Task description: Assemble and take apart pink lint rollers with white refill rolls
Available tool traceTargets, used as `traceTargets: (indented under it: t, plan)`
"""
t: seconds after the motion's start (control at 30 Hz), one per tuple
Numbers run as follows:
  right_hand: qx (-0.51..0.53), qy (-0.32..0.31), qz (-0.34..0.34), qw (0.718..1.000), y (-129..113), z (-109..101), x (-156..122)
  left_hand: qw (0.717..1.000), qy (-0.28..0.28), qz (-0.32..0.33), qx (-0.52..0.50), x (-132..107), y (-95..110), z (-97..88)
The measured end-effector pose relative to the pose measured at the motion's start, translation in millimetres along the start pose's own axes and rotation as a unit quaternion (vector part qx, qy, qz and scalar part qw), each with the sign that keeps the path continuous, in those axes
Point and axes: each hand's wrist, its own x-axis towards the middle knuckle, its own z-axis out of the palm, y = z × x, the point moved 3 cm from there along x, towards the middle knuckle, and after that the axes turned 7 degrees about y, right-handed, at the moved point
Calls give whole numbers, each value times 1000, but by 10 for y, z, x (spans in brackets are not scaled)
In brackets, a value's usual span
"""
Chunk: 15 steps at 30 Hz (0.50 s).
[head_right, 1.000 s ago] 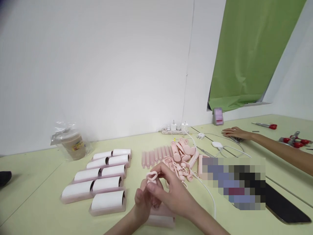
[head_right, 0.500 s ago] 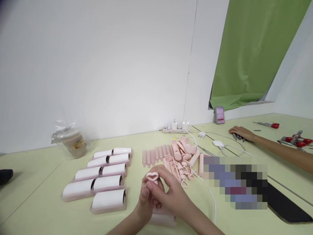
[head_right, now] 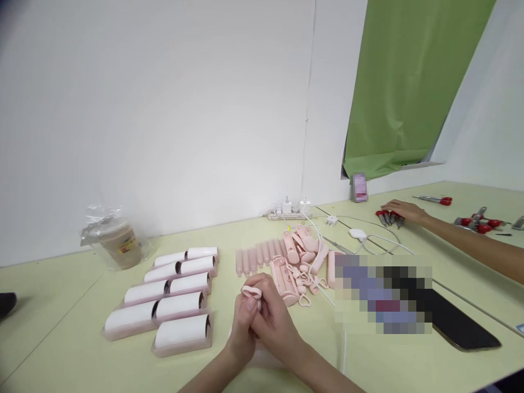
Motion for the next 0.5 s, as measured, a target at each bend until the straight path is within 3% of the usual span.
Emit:
traceTargets:
  t: [0.13,0.33,0.5]
  plan:
    - [-14,-71,55,996,-30,-90,36,995,-99,22,-22,12,-5,48]
    - [-22,-149,94,984,-120,-210,96,992,-122,-7,-25,38,-26,88]
    - [7,-173,112,979,-107,-196,92,993,-115,-24,-28,50,-51,99]
